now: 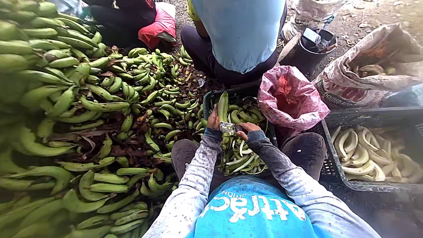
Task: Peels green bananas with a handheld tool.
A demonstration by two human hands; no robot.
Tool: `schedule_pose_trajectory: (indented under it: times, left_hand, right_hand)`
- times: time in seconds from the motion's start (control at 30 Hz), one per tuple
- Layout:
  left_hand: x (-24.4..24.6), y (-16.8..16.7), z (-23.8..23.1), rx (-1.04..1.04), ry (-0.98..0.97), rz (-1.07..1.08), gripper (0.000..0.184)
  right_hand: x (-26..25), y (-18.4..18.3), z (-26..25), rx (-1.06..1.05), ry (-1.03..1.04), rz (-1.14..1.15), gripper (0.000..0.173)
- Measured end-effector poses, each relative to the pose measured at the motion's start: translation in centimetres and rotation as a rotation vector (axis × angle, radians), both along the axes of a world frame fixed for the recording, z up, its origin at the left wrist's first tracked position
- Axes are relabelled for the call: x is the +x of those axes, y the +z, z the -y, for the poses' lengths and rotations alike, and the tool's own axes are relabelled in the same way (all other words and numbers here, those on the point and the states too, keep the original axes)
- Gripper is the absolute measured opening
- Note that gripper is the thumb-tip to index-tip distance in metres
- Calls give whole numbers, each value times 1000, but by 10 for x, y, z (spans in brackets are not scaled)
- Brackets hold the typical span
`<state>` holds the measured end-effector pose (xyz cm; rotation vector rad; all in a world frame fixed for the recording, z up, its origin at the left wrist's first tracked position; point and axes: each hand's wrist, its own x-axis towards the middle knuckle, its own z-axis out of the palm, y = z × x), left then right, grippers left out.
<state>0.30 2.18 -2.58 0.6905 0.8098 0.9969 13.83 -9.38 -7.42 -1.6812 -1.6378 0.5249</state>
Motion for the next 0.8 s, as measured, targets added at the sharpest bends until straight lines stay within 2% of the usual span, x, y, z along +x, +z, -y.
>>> schedule_pose_trajectory:
  times: [0.13,0.23,0.3,0.37,0.47,0.53,0.6,0.7,0.77,0.8]
  left_hand:
    - [8,-4,19,-82,-80,46,38]
    - [1,-9,38,-113,-130,-268,43]
    - [-10,-13,39,-58,-131,-500,54]
    - [-23,-14,37,-2,-182,-642,61]
    - [-34,-10,46,45,-304,-644,44]
    - [-34,-11,46,5,-220,-583,36]
    - [-28,-12,35,22,-69,-549,40]
    - [-12,-9,15,248,220,-541,50]
    - [0,-14,-4,424,432,-472,57]
    - [6,-16,-11,479,528,-444,58]
  right_hand:
    - [26,15,-22,219,-164,242,46]
    - [33,18,-42,387,-405,354,49]
    - [27,13,-45,445,-463,360,51]
    - [20,13,-41,383,-476,310,51]
    - [39,46,-39,-43,-504,26,55]
    - [52,54,-42,-112,-491,-36,58]
    - [44,50,-40,-139,-379,-14,57]
    - [7,33,-21,-200,-200,-67,55]
    - [-16,17,-7,-143,-164,-79,55]
    - [-23,22,0,-172,-152,-68,55]
